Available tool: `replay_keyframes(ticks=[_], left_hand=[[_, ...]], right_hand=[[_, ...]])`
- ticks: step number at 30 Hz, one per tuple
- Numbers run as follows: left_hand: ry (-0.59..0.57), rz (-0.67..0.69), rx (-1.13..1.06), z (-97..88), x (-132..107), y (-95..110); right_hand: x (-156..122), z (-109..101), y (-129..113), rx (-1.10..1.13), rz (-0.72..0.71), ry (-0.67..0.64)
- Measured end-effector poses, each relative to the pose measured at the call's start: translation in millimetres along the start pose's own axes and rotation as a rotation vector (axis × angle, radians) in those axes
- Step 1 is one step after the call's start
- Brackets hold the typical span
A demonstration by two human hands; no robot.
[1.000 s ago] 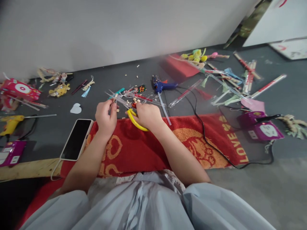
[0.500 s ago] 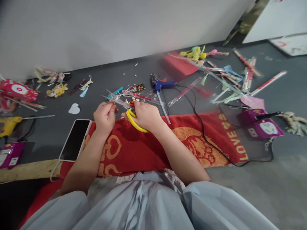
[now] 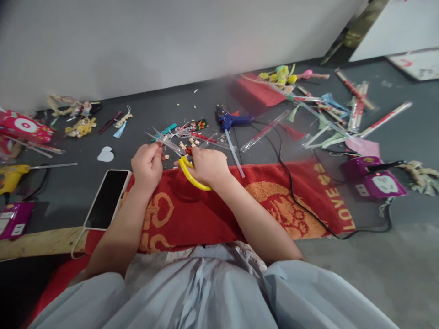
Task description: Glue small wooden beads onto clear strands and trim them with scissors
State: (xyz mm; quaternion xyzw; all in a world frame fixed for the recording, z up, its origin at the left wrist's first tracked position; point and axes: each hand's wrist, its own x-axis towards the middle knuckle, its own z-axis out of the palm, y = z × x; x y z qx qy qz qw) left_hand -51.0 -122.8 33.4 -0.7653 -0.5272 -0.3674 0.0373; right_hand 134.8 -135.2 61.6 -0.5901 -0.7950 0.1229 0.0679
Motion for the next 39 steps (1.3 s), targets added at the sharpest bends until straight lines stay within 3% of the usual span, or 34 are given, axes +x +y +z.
replay_keyframes(ticks=[5, 12, 14, 17, 20, 24, 39], left_hand=[[0.013, -0.062, -0.023, -0.9, 1, 4], [0.165, -0.276, -0.526, 19.4, -12, 18], [0.096, -0.279, -0.651, 25.3, -20, 24], [-0.112, -0.165, -0.711, 30.9, -34, 34], [-0.187, -0.114, -0.703, 33.3, -43, 43], [-0.201, -0.195, -0.679, 33.5, -43, 51], [-0.131, -0.218, -0.686, 33.0, -38, 55]], right_hand=[[0, -1, -4, 0.044, 0.043, -0.037], [0, -2, -9, 0.278, 0.114, 0.018], [1, 0, -11, 0.364, 0.121, 0.016], [2, 7, -15, 0.444, 0.085, 0.002], [2, 14, -18, 0.446, 0.014, 0.005], [1, 16, -19, 0.423, -0.032, -0.005], [6, 17, -21, 0.393, -0.046, -0.053]])
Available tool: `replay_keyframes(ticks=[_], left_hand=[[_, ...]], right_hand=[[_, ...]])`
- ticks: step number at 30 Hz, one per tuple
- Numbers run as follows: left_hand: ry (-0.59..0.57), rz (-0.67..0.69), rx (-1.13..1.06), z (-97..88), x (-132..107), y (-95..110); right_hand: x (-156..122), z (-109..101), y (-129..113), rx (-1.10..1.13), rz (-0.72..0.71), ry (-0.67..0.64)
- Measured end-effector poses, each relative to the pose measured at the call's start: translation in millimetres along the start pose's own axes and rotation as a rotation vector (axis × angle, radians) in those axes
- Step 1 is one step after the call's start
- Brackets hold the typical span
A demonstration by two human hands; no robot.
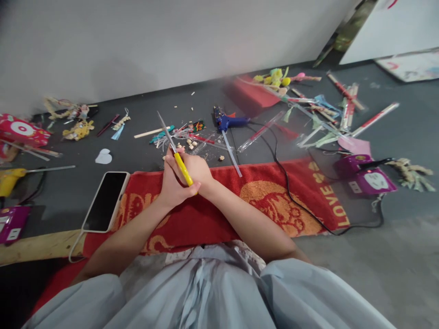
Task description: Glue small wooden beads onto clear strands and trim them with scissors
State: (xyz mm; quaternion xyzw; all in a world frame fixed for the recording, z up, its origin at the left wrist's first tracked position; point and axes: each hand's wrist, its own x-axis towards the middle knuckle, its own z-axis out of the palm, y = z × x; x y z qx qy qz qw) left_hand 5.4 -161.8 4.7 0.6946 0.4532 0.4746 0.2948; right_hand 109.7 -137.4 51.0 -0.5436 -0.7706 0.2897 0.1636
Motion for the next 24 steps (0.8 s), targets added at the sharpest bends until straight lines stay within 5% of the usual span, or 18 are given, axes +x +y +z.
replay_keyframes(ticks=[16, 24], left_hand=[[-0.032, 0.087, 0.049, -7.3, 2, -9], [0.348, 0.275, 0.333, -27.8, 16, -1]], right_hand=[[1, 0, 4, 0.000, 0.044, 0.104], [-4, -20, 9, -0.271, 0.151, 0.151]])
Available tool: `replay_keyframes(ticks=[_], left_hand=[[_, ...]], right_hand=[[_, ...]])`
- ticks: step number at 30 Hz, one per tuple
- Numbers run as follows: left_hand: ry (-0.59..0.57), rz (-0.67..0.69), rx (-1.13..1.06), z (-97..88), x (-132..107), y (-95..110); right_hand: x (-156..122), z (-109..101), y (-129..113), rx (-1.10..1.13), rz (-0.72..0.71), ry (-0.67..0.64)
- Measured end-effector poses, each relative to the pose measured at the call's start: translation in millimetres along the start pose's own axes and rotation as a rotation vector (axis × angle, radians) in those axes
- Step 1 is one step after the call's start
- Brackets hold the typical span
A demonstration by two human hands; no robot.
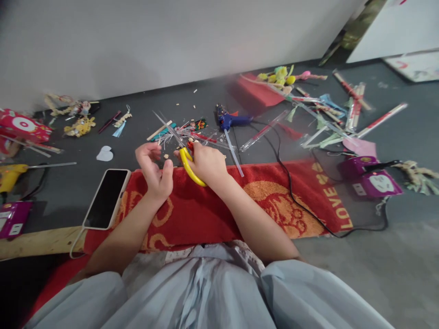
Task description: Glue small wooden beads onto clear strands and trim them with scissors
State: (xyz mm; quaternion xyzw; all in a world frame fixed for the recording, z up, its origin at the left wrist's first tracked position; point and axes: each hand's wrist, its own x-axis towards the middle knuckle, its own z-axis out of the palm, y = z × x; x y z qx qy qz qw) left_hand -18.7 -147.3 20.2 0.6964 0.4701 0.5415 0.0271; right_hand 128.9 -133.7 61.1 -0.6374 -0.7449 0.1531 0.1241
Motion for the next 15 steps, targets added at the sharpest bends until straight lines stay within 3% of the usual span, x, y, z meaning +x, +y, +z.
replay_keyframes(ticks=[4, 8, 15], left_hand=[[0.062, 0.065, 0.200, -6.2, 12, -10], [0.000, -0.002, 0.258, -6.9, 18, -25], [-0.062, 0.036, 0.281, -6.4, 20, -33]], right_hand=[[1, -3, 5, -0.107, -0.023, -0.014], [0, -3, 7, -0.150, -0.067, -0.031], [-1, -5, 4, -0.138, -0.074, -0.068]])
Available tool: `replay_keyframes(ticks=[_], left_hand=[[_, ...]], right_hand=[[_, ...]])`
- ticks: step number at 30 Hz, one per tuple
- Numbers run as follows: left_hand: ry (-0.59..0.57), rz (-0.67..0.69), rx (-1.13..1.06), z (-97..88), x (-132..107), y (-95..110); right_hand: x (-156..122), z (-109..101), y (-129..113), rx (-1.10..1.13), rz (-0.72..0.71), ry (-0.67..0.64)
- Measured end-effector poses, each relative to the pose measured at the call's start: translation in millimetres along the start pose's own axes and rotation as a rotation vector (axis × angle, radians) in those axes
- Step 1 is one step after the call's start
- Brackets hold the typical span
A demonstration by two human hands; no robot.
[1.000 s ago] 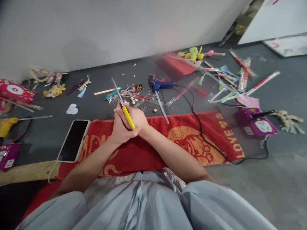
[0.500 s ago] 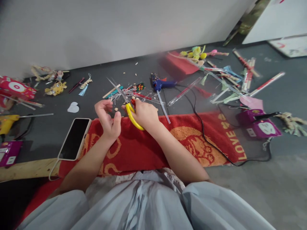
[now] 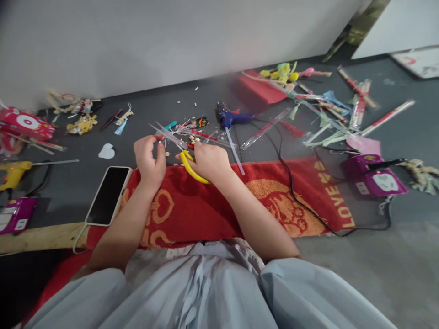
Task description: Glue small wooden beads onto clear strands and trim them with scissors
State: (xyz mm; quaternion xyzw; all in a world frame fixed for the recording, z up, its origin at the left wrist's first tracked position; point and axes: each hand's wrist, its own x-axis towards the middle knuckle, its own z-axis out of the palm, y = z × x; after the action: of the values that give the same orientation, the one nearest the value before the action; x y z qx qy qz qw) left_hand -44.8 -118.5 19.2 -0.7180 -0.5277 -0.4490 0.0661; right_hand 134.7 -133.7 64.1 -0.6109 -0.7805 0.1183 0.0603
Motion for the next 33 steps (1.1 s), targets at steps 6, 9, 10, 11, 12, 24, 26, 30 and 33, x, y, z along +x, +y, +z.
replay_keyframes(ticks=[6, 9, 10, 11, 12, 24, 26, 30, 33], left_hand=[[-0.118, 0.025, -0.005, 2.2, 1, -3], [-0.305, 0.191, -0.028, 2.5, 0, 0], [-0.376, 0.257, -0.037, 2.5, -1, 2], [-0.444, 0.318, -0.039, 2.5, -2, 4], [-0.503, 0.368, -0.033, 2.4, -4, 6], [-0.539, 0.498, 0.170, 0.4, -4, 21], [-0.386, 0.323, 0.113, -1.8, -3, 20], [-0.010, -0.127, -0.232, -2.1, 0, 13], [0.146, -0.326, -0.523, 1.8, 4, 7]], right_hand=[[3, -3, 8, 0.074, 0.096, 0.045], [5, -2, 12, 0.101, 0.129, 0.067], [5, -2, 13, 0.107, 0.133, 0.072], [6, -1, 14, 0.113, 0.135, 0.076], [6, -1, 15, 0.116, 0.136, 0.078], [9, 3, 15, 0.124, 0.142, 0.063], [9, 1, 16, 0.163, 0.143, 0.061], [6, -3, 15, 0.291, 0.104, 0.034], [3, -4, 12, 0.353, 0.042, -0.005]])
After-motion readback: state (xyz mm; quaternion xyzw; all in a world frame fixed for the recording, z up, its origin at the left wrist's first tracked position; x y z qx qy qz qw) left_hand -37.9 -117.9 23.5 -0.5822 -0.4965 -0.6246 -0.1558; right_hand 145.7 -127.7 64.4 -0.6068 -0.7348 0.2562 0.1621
